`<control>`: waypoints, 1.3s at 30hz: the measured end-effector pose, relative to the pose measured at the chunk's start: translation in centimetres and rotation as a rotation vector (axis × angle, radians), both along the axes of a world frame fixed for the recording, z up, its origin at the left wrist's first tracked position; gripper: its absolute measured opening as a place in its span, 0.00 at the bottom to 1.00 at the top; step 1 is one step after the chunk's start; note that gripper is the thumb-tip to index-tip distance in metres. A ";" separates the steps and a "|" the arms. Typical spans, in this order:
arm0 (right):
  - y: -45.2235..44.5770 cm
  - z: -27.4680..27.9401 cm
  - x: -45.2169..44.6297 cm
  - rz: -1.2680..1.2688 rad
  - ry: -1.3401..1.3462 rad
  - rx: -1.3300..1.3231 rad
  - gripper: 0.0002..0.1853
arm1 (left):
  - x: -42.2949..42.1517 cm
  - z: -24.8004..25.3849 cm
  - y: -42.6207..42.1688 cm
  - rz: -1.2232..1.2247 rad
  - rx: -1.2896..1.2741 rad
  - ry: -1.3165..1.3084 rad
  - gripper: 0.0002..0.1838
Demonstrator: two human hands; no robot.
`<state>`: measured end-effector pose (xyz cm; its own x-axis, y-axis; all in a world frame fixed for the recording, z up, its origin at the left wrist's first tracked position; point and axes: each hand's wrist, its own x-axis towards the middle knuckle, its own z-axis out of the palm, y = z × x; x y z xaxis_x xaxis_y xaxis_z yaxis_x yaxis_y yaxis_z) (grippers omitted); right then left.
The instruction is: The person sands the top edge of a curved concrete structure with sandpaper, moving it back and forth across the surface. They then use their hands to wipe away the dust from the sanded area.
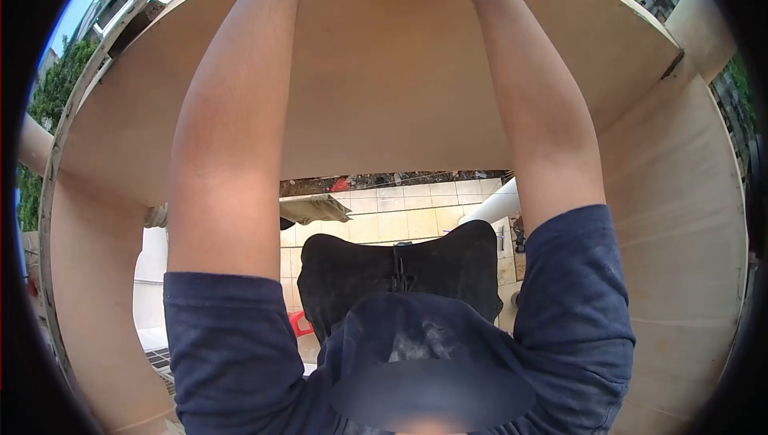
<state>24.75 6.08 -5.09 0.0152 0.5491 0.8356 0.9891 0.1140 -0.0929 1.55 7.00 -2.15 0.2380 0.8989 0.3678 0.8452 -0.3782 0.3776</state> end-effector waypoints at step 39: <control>0.9 -4.9 -0.3 0.112 0.028 0.434 0.23 | -0.8 -11.0 -3.2 0.425 1.086 -0.026 0.23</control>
<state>24.48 6.97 -9.95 0.0017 0.1475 0.9891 0.9663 0.2544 -0.0396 0.74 3.76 -13.15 -0.0254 0.1135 0.9932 0.9784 -0.2013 0.0480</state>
